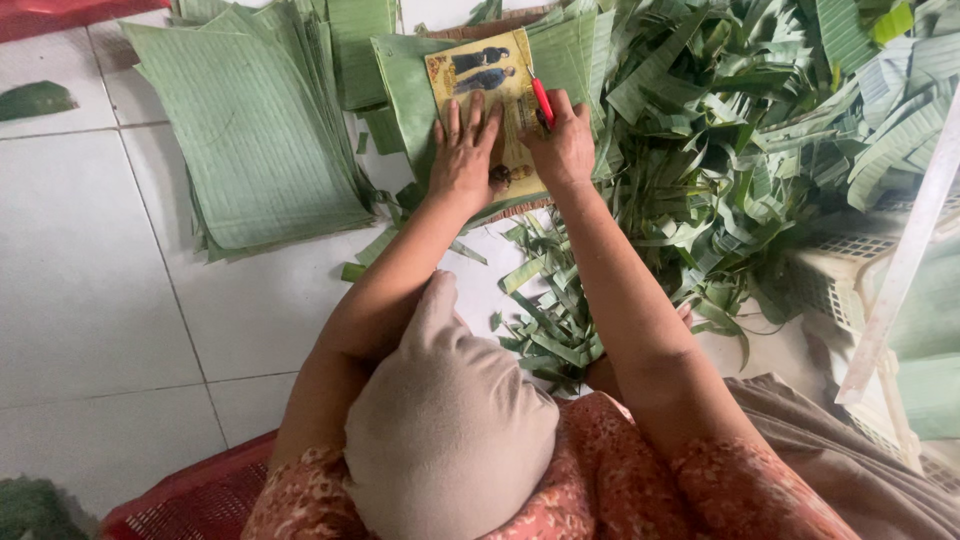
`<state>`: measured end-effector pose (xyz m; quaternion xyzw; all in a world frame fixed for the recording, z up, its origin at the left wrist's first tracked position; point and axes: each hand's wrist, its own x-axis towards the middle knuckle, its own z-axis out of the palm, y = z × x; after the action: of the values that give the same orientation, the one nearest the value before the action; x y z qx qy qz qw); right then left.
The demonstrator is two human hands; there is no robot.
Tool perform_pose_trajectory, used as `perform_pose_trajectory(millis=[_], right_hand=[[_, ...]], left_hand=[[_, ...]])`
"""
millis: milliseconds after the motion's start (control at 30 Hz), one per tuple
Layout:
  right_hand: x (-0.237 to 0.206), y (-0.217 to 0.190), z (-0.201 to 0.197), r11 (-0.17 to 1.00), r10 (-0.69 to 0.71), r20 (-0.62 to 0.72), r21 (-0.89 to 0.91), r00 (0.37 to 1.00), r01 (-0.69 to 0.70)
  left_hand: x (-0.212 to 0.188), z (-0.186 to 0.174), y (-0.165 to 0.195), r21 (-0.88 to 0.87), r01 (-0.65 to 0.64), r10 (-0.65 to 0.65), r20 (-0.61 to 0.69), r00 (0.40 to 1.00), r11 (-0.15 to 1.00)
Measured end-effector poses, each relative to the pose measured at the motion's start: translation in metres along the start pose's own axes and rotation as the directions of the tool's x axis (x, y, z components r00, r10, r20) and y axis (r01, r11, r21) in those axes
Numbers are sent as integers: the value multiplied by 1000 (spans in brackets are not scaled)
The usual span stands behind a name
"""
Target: The person sits on the floor trimming banana leaves with red-handled scissors, using a printed card on a wooden board as a size guide. They cut each leaf square, stack the trimmed leaves, and place finished stacks into plastic crates.
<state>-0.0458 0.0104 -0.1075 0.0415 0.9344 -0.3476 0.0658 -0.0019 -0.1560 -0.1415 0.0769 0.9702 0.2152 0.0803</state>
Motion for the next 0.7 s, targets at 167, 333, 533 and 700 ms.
perform_pose_trajectory(millis=[167,333,533,700], right_hand=[[-2,-1,0,1000,17,16,1,1000,-17],[-3,0,3,1000,4,19,7,1000,-4],[-4,0,4,1000,-10,21,2,1000,10],[-4,3,8,1000,-21,21,-3,1000,21]], left_hand=[[-1,-8,5,21,46,-47,59,997,999],[-1,-15,8,25,70,-72,84,994,997],[-2,-17,8,-10,76,-75,81,994,997],[-2,-16,6,33,67,-70,109,992,997]])
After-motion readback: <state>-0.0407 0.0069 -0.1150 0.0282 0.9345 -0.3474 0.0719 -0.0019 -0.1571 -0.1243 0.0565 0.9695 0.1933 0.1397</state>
